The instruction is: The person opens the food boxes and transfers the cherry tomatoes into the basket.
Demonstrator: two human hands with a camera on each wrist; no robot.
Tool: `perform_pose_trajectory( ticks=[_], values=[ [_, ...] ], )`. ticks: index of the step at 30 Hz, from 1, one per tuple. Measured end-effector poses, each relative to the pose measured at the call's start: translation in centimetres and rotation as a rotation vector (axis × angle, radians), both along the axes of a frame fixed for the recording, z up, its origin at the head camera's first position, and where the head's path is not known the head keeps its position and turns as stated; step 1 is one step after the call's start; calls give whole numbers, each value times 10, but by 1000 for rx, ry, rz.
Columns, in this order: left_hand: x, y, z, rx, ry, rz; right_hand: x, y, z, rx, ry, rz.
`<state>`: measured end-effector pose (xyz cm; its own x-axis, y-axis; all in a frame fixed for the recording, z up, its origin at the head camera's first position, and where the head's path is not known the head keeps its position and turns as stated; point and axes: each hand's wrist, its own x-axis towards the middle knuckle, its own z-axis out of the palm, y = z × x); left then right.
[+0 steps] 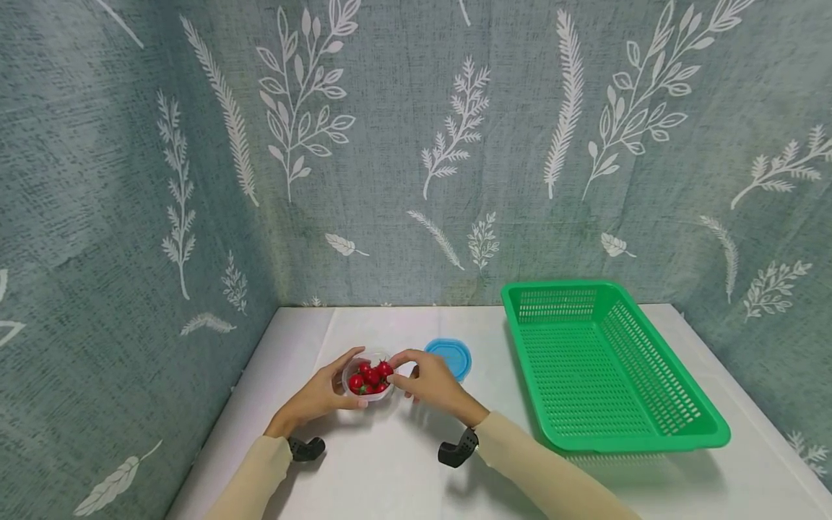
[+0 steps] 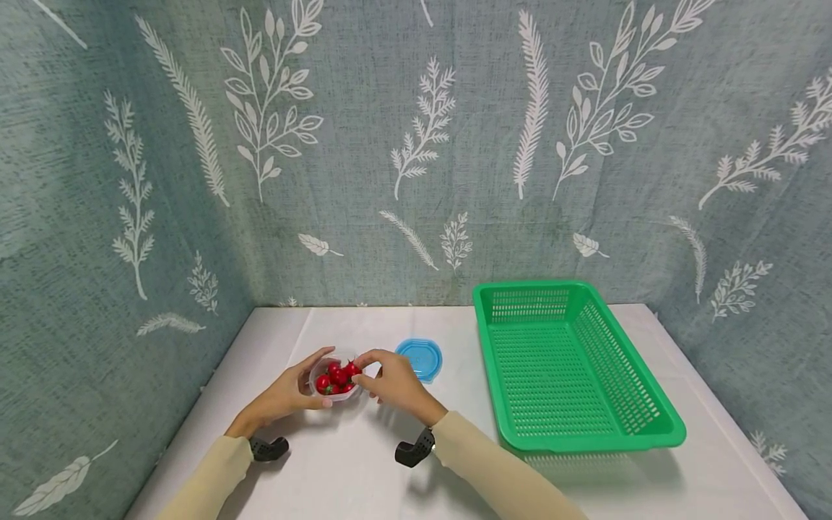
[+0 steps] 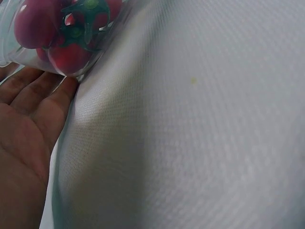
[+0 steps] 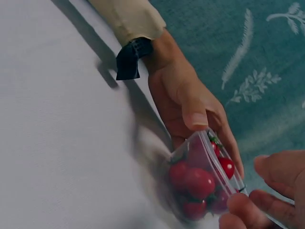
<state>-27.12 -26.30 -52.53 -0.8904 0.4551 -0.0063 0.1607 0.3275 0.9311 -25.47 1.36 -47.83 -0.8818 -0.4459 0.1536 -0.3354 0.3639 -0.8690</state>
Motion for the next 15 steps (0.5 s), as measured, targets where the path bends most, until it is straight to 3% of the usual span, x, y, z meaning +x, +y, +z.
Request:
perform_pose_trajectory(
  ticks=[7,15],
  values=[
    [3,-1,2,-9,15,-8,-2,-14,1,82,72,67],
    [4,-1,3,21,8,-23,-6,-22,-2,168,151,74]
  ],
)
